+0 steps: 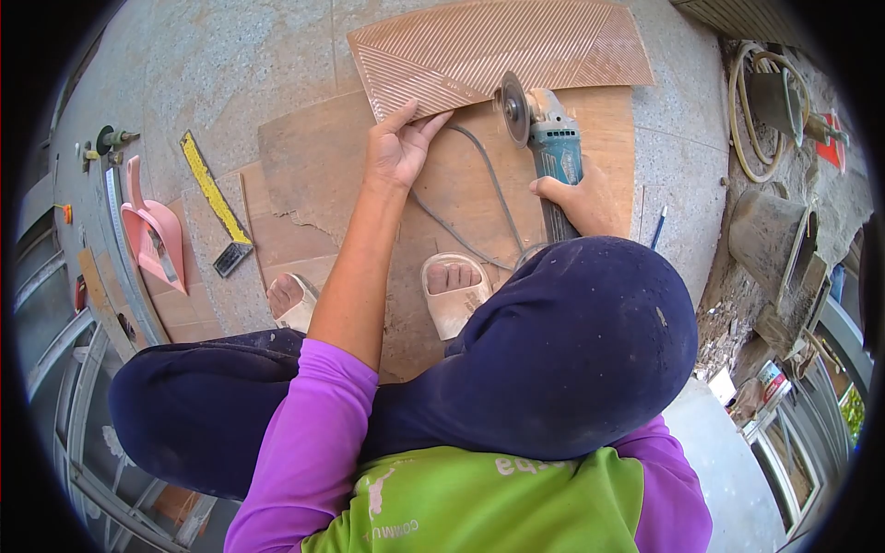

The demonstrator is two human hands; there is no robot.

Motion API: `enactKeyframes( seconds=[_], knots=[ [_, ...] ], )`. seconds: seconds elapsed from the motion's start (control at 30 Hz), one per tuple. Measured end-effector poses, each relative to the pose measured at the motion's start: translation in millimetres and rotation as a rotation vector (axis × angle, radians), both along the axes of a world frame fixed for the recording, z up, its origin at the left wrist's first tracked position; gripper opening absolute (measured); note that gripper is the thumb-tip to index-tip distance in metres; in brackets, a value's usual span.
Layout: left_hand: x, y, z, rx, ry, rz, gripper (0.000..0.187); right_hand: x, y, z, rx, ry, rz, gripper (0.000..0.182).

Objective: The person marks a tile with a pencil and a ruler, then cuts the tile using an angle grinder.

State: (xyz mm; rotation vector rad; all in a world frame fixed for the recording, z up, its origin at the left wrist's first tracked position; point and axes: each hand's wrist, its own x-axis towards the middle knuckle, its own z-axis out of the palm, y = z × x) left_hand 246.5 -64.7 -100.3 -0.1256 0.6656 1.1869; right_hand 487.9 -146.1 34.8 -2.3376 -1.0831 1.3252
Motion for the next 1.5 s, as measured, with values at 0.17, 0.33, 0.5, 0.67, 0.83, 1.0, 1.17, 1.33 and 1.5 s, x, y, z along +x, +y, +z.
enactKeyframes(
  seconds=[0.17, 0.33, 0.5, 0.67, 0.83, 1.0, 1.17, 1.33, 1.5],
  knots=[
    [1.1, 0.1, 2.4, 0.001, 0.005, -0.001, 0.033, 0.7, -0.7, -4.5, 0.004, -0.032, 0.018, 0.050],
    [1.1, -0.3, 2.4, -0.001, 0.009, -0.004, 0.033, -0.7, 1.0, -2.7, 0.010, -0.037, 0.016, 0.053],
    [1.2, -0.3, 1.7, -0.002, 0.013, 0.000, 0.034, 0.7, 0.3, -4.9, 0.009, -0.038, 0.041, 0.053],
    [-0.1, -0.1, 0.2, 0.003, -0.004, -0.010, 0.034, -3.0, 2.5, 2.7, -0.002, -0.029, 0.029, 0.049],
    [-0.2, -0.1, -0.8, 0.009, -0.008, -0.008, 0.034, -3.0, 2.2, 2.3, 0.001, -0.027, 0.041, 0.048],
    [0.5, 0.2, 0.2, 0.002, 0.001, -0.003, 0.035, -2.4, 1.0, 1.4, 0.006, -0.043, 0.042, 0.048],
    [0.6, 0.5, 1.0, 0.007, -0.009, -0.002, 0.036, -0.6, -0.1, -0.6, 0.004, -0.030, 0.049, 0.049],
    [-0.2, 0.6, -1.8, 0.007, -0.001, -0.009, 0.036, 2.7, -0.7, -0.4, -0.027, -0.044, 0.101, 0.056],
    [2.8, -1.1, 1.5, 0.005, 0.031, 0.011, 0.040, 6.2, -13.4, 12.2, 0.040, 0.027, -0.026, 0.050]
  ],
)
